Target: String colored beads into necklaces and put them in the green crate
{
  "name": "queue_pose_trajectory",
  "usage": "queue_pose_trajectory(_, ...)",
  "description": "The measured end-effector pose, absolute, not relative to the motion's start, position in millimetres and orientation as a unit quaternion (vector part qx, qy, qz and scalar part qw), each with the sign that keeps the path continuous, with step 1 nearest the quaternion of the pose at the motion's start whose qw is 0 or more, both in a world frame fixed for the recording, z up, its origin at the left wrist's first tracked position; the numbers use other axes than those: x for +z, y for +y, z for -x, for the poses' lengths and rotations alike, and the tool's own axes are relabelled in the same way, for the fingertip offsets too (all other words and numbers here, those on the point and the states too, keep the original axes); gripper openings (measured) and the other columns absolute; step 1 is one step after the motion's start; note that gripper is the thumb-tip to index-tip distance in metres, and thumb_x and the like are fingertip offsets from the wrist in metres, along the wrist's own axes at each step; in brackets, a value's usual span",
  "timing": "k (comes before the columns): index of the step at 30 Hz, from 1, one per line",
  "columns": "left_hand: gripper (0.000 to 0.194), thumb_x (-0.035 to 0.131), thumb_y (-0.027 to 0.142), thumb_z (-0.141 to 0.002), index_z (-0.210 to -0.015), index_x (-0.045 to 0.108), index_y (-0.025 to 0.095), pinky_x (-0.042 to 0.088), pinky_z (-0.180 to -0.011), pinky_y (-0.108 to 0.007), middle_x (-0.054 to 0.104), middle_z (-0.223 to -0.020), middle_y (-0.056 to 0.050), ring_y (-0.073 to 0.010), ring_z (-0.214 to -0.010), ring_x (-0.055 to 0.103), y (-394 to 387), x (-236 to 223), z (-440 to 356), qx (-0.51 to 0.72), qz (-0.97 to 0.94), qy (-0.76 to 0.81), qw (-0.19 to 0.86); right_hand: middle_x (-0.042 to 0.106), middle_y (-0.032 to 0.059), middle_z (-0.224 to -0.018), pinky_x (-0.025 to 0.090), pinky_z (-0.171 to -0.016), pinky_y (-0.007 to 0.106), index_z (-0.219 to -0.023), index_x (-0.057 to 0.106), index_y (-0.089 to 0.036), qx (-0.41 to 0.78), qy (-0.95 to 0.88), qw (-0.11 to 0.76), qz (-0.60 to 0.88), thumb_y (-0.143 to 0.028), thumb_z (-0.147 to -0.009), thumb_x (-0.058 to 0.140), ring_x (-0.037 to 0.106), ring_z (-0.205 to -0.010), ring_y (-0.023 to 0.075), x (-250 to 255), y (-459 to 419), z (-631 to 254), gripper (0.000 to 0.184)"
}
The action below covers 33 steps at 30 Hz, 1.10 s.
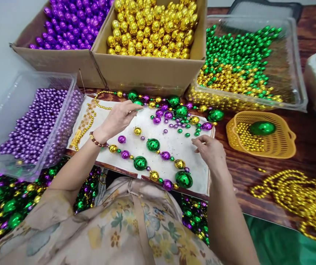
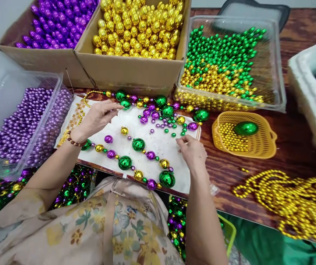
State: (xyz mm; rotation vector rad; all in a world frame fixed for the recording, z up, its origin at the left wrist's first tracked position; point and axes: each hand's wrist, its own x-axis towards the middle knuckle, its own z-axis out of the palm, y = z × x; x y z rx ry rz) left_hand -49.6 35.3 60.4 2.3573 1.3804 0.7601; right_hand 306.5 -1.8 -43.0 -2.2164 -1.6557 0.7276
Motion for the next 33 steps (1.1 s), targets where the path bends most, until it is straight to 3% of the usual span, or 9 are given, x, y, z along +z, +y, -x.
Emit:
queue_pose_trajectory(3,0.030,0.050,0.017,-0.095,-0.112,0.075,0.022,0.045,-0.074,-0.029,0.067,-0.087,-0.003,-0.0149,-0.079,0.059,35,58,55,0.253,-0.828,0.481,0.139,0.064,0.0023,-0.057,0.036,-0.061,0.030,-0.078,0.071,-0.023,0.256,-0.576,0.102,0.769,-0.047,-0.078,0.065,0.061,-0.065,0.0231,-32,2,-302,0.024)
queue_pose_trajectory(6,0.028,0.050,0.018,-0.096,-0.110,0.074,0.022,0.046,-0.076,-0.030,0.069,-0.092,-0.004,-0.0164,-0.083,0.061,34,58,53,0.233,-0.846,0.462,0.129,0.063,0.0009,-0.061,0.035,-0.058,0.028,-0.074,0.070,-0.023,0.207,-0.615,0.227,0.727,-0.046,-0.077,0.070,0.054,-0.059,0.0184,-16,2,-281,0.023)
queue_pose_trajectory(9,0.024,0.052,0.016,-0.094,-0.108,0.071,0.021,0.045,-0.075,-0.030,0.070,-0.095,-0.005,-0.0170,-0.084,0.063,31,60,45,0.212,-0.861,0.444,0.126,0.071,0.0024,-0.087,0.042,-0.060,0.029,-0.087,0.073,-0.024,0.213,-0.656,0.402,0.602,-0.040,-0.089,0.061,0.057,-0.062,0.0144,6,1,-241,0.020)
queue_pose_trajectory(13,0.019,0.054,0.011,-0.090,-0.105,0.063,0.018,0.043,-0.067,-0.029,0.068,-0.085,-0.004,-0.0162,-0.073,0.060,23,57,29,0.199,-0.865,0.438,0.144,0.071,0.0040,-0.113,0.047,-0.065,0.029,-0.108,0.075,-0.028,0.259,-0.739,0.420,0.459,-0.031,-0.095,0.058,0.065,-0.080,0.0165,25,0,-189,0.021)
queue_pose_trajectory(19,0.013,0.052,0.016,-0.094,-0.105,0.059,0.019,0.042,-0.064,-0.029,0.069,-0.083,-0.004,-0.0179,-0.072,0.061,11,34,19,0.179,-0.860,0.449,0.163,0.073,0.0049,-0.103,0.034,-0.057,0.027,-0.104,0.077,-0.027,0.182,-0.819,0.224,0.495,-0.024,-0.098,0.058,0.065,-0.083,0.0187,19,-1,-169,0.020)
queue_pose_trajectory(22,0.016,0.053,0.020,-0.096,-0.111,0.060,0.019,0.049,-0.081,-0.034,0.070,-0.100,-0.008,-0.0206,-0.093,0.064,8,29,22,0.226,-0.862,0.433,0.138,0.073,0.0052,-0.099,0.032,-0.056,0.028,-0.099,0.077,-0.026,0.182,-0.811,0.185,0.524,-0.024,-0.098,0.056,0.065,-0.078,0.0184,11,1,-175,0.022)
queue_pose_trajectory(25,0.021,0.057,0.029,-0.098,-0.117,0.060,0.021,0.045,-0.103,-0.043,0.064,-0.123,-0.011,-0.0242,-0.118,0.056,11,27,36,0.373,-0.795,0.472,0.081,0.075,0.0049,-0.095,0.039,-0.060,0.028,-0.090,0.077,-0.024,0.249,-0.741,0.267,0.564,-0.026,-0.093,0.058,0.067,-0.074,0.0178,-4,5,-190,0.020)
queue_pose_trajectory(28,0.022,0.052,0.033,-0.101,-0.117,0.060,0.020,0.048,-0.096,-0.039,0.063,-0.119,-0.009,-0.0211,-0.111,0.057,25,15,49,0.470,-0.675,0.561,0.088,0.074,0.0034,-0.081,0.044,-0.056,0.027,-0.083,0.075,-0.020,0.412,-0.589,0.384,0.579,-0.034,-0.083,0.064,0.065,-0.059,0.0154,-20,7,-204,0.017)
queue_pose_trajectory(33,0.011,0.058,0.018,-0.093,-0.096,0.069,0.017,0.050,-0.082,-0.034,0.069,-0.094,-0.007,-0.0190,-0.085,0.063,64,-21,33,0.308,-0.752,0.536,0.228,0.071,0.0039,-0.068,0.034,-0.041,0.021,-0.082,0.070,-0.017,0.572,-0.441,0.422,0.548,-0.050,-0.069,0.071,0.065,-0.052,0.0155,-33,1,-209,0.036)
